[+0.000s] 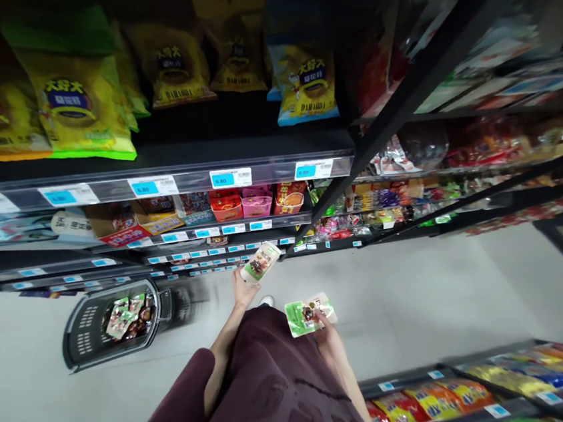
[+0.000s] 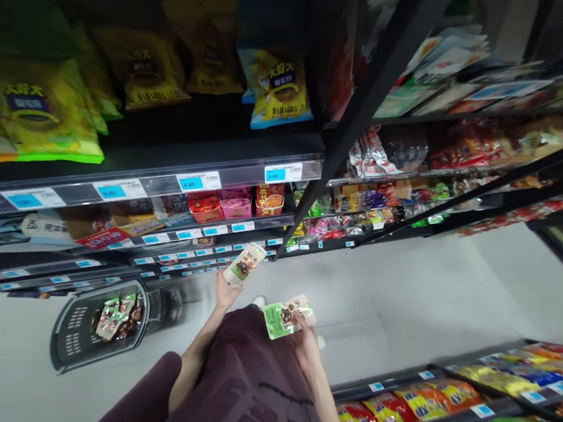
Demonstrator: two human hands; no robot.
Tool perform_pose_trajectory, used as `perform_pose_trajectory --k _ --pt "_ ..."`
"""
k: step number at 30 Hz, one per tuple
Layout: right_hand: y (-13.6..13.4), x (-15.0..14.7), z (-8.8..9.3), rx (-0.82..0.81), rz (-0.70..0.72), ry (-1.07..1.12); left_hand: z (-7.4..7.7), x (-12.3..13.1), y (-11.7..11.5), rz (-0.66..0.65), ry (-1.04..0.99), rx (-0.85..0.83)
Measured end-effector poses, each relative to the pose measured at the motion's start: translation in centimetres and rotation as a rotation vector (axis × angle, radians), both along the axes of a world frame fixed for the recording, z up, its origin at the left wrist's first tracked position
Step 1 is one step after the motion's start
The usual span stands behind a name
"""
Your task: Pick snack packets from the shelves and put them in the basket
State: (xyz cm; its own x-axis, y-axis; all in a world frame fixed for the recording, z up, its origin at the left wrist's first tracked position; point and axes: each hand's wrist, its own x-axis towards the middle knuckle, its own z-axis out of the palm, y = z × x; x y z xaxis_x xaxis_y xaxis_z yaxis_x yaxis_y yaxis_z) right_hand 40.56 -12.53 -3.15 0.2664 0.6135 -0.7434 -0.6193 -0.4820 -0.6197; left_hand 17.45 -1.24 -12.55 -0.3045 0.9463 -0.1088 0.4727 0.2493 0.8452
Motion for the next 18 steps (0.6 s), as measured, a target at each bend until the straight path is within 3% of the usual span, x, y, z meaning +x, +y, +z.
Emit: perform_pose_trajectory --k 3,7,14,18 --pt "0.8 0.5 0.7 -0.01 -0.12 0.046 0.6 -0.4 -1.9 -0.15 -0.039 -0.029" --pt "2.2 1.3 1.0 0.047 -0.152 -0.087 1.7 -0.3 -3.1 -0.337 -0.084 -0.067" --pt "4.1 2.8 0.4 0.091 -0.212 -0.392 5.4 2.3 -1.7 -0.656 -0.062 -0.061" --pt "4.1 4.1 0.7 0.099 -0.223 -0.457 7.2 4.4 -1.2 -0.818 -0.068 -0.014"
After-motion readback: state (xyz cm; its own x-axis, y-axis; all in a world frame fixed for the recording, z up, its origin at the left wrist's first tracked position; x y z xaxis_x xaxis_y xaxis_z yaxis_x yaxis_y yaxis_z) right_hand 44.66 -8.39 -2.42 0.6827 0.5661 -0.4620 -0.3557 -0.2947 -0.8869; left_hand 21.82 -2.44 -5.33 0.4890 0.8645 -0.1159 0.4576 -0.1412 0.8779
